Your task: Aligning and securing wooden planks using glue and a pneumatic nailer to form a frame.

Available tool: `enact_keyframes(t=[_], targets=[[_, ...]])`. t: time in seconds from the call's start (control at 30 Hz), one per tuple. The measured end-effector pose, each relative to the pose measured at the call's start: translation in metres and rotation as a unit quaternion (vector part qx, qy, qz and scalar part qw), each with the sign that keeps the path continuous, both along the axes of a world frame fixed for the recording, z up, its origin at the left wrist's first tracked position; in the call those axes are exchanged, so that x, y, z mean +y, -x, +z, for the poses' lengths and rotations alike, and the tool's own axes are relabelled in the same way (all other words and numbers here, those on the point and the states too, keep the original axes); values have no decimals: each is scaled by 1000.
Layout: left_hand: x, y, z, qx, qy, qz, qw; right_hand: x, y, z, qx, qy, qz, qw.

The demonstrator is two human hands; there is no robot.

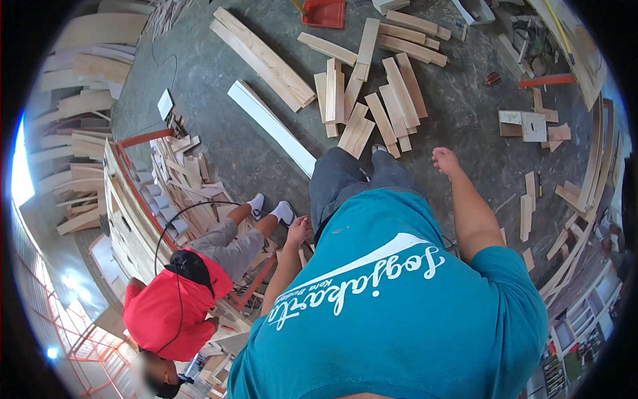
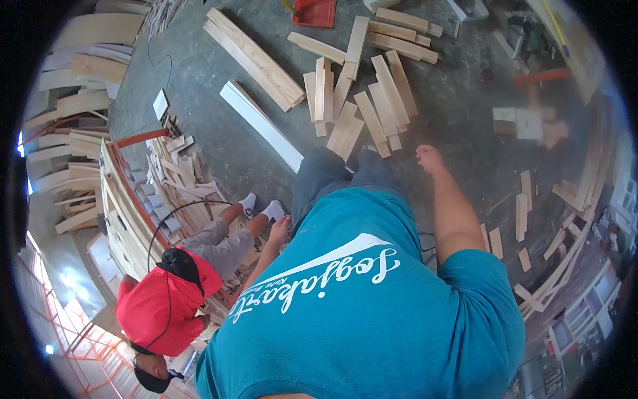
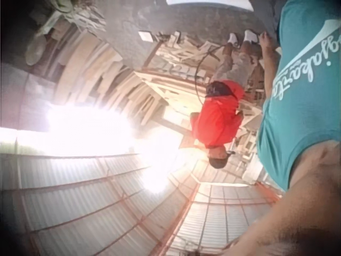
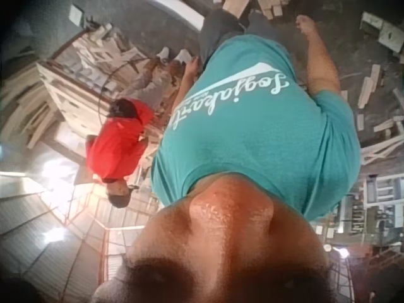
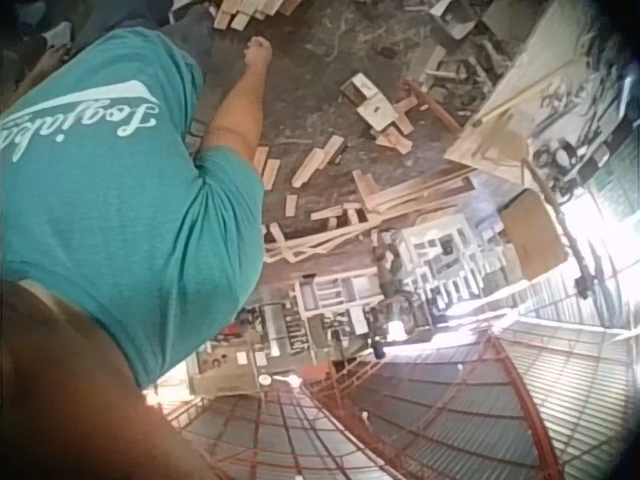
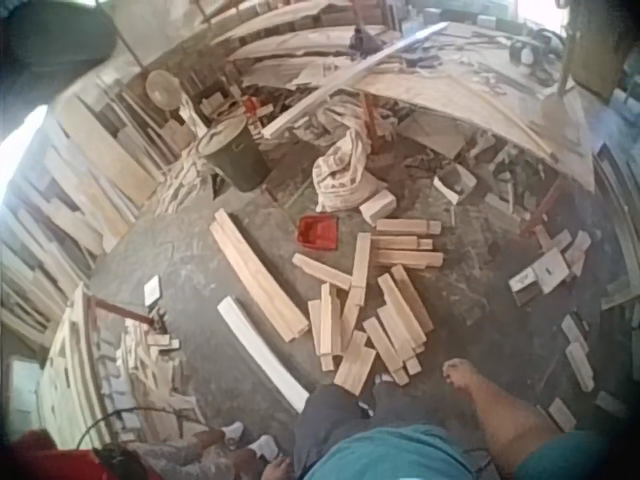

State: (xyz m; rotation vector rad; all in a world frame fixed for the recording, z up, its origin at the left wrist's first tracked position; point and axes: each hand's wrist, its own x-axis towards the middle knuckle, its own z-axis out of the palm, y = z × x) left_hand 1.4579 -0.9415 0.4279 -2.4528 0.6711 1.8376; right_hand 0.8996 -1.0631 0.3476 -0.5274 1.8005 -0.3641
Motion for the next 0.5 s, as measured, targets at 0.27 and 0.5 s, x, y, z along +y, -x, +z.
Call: enact_keyframes(t=[0.27, 0.5], targets=[[-83, -3, 20, -8, 132, -20, 991, 75, 17, -19, 1, -119, -21, 993], [-144, -21, -1, -28, 189, -191, 963, 74, -5, -6, -5, -84, -132, 988]])
